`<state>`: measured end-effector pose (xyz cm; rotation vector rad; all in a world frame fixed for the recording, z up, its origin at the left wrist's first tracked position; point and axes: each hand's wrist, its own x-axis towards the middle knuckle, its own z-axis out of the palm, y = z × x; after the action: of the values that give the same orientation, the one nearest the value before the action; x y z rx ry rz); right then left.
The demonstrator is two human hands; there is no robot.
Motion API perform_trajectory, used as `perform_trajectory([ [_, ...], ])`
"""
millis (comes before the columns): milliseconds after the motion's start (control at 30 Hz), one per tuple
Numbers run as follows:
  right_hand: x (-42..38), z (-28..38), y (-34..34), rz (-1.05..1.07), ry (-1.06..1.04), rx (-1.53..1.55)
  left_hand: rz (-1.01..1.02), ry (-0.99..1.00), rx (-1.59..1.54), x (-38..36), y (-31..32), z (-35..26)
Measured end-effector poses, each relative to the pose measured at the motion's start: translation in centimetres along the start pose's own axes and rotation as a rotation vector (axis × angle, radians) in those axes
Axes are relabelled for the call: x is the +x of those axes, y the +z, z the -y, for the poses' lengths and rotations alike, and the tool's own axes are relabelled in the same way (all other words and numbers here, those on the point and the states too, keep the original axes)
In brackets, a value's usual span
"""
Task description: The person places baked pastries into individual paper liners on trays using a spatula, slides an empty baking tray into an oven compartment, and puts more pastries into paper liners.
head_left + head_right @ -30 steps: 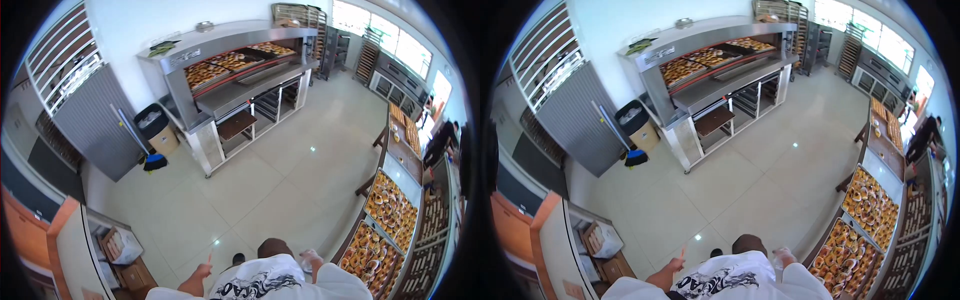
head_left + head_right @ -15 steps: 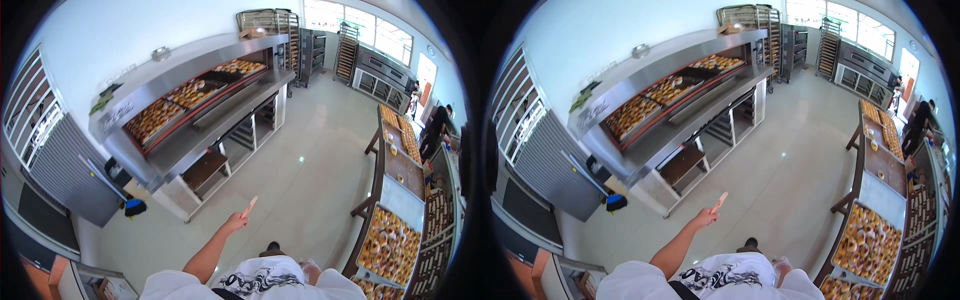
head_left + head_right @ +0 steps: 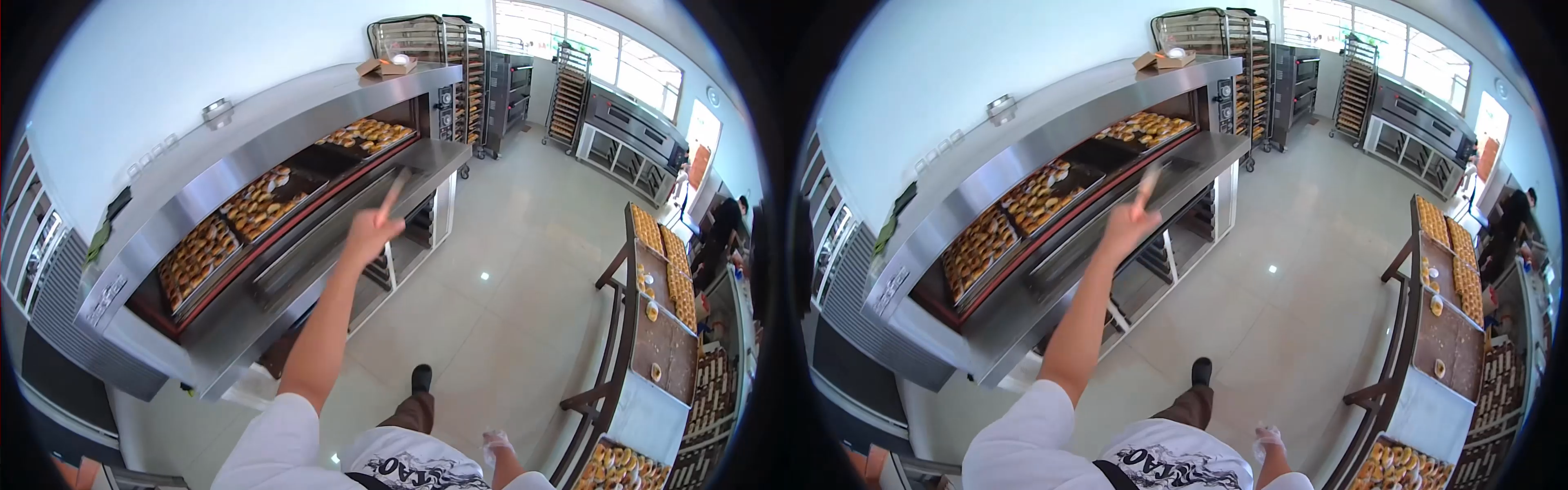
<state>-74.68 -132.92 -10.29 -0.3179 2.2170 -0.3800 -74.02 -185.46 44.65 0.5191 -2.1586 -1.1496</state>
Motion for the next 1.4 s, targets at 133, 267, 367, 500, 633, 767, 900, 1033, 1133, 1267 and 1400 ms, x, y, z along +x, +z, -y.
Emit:
perform_trajectory([
  [133, 9.2, -6.1, -0.4, 0.261, 0.058, 0.117, -0.161, 0.26, 0.143, 17.4, -0.1, -3.0],
  [267, 11.8, -1.9, -9.8, -0.011, -0.077, -0.35, -0.223, 0.352, 0.232, 34.5, -1.3, -4.9],
  [367, 16.8, 3.4, -17.7, -0.079, -0.046, -0.166, -0.213, 0.354, 0.349, 45.9, -1.9, -5.3],
  [500, 27.0, 6.0, -23.0, -0.053, -0.005, 0.567, -0.219, 0.341, 0.538, 57.3, -1.4, -4.0],
  [633, 32.9, 13.2, -29.8, -0.049, -0.163, 0.06, -0.261, 0.405, 0.719, 64.9, 0.3, -2.9],
  [767, 42.1, 16.7, -36.9, 0.064, -0.179, -0.196, -0.258, 0.406, 0.863, 71.4, 2.8, -0.8],
  [900, 51.7, 19.7, -45.5, 0.132, -0.227, -0.393, -0.316, 0.403, 0.976, 78.8, 4.0, 1.9],
  [1033, 60.5, 25.0, -55.1, 0.162, -0.348, -0.613, -0.204, 0.262, 1.248, 81.9, 4.0, 1.6],
  [1133, 66.1, 30.8, -61.6, 0.142, -0.507, -0.868, -0.176, 0.231, 1.35, 83.4, 3.2, 2.6],
  [1267, 72.3, 40.1, -66.6, 0.049, -0.684, -1.099, -0.203, 0.267, 1.308, 81.3, 3.3, 2.0],
  [1400, 80.7, 43.7, -64.6, -0.019, -0.806, -0.853, -0.35, 0.277, 1.321, 79.2, 3.0, 0.2],
])
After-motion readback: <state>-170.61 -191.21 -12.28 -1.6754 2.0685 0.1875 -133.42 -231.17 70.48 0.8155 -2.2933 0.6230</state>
